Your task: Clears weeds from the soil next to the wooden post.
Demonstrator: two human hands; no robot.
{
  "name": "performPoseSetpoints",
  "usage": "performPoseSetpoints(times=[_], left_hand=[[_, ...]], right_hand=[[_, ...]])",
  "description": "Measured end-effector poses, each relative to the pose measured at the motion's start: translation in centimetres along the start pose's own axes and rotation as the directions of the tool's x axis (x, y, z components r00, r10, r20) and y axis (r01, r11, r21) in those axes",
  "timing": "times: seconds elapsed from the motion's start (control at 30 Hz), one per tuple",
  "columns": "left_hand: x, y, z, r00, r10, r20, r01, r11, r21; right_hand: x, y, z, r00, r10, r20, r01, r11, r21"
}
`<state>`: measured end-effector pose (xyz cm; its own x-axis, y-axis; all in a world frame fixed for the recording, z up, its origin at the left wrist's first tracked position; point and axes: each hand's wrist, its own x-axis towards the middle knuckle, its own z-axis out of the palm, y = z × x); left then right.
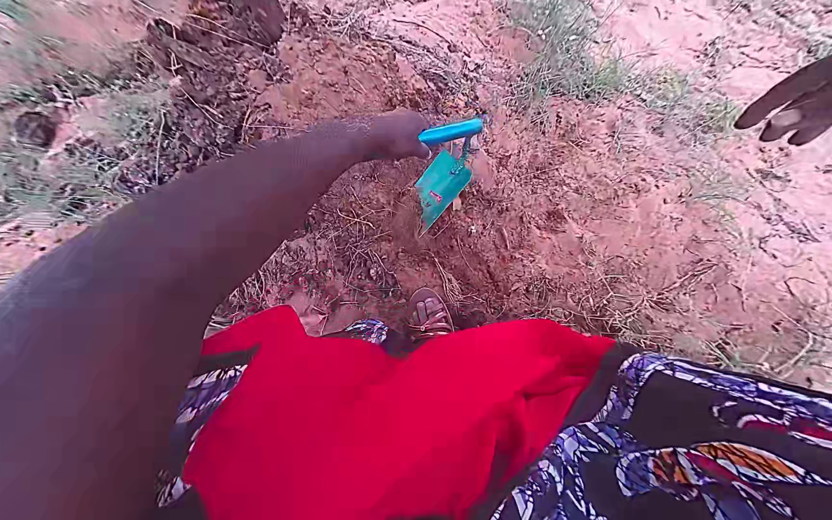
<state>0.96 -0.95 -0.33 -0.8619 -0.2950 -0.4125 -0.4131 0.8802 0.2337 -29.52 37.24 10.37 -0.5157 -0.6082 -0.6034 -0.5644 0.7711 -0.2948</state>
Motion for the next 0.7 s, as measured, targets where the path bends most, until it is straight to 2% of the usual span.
performPoseSetpoints(times=[0.07,0.13,0.2,0.23,0.3,0.43,0.57,0.63,0.7], left_hand=[[0.6,-1.3,0.2,1.000,-0.006,0.000,0.006,0.999,-0.047],[1.4,-2.2,0.4,0.998,-0.042,0.036,0.045,0.993,-0.108],[2.2,-2.6,-0.1,0.992,-0.068,0.103,0.085,0.981,-0.176],[2.6,-2.6,-0.4,0.988,-0.077,0.131,0.104,0.971,-0.214],[2.9,-2.4,-0.8,0.983,-0.100,0.157,0.136,0.961,-0.240],[1.7,-3.1,0.6,0.973,-0.192,0.126,0.223,0.923,-0.314],[-0.7,-1.9,1.8,0.887,-0.234,0.399,0.414,0.788,-0.457],[-1.8,-1.2,2.9,0.886,-0.259,0.385,0.425,0.787,-0.448],[-2.6,-0.8,3.8,0.899,-0.300,0.320,0.412,0.829,-0.378]], right_hand=[[7.6,-1.6,-2.5,1.000,-0.001,-0.023,-0.001,0.998,-0.063],[13.8,-2.8,-1.7,0.996,0.018,-0.089,-0.039,0.970,-0.238],[19.9,-0.9,0.8,0.994,-0.064,-0.086,0.016,0.886,-0.464],[22.8,1.0,2.2,0.991,-0.100,-0.092,0.041,0.866,-0.498],[26.8,3.5,4.7,0.986,-0.131,-0.103,0.070,0.887,-0.456],[32.8,3.3,5.3,0.955,-0.180,-0.235,0.099,0.942,-0.320],[37.9,3.1,6.3,0.962,-0.126,-0.243,0.086,0.982,-0.170],[39.9,3.2,7.2,0.949,-0.107,-0.296,0.088,0.993,-0.076],[41.6,2.8,7.8,0.923,-0.132,-0.363,0.115,0.991,-0.067]])
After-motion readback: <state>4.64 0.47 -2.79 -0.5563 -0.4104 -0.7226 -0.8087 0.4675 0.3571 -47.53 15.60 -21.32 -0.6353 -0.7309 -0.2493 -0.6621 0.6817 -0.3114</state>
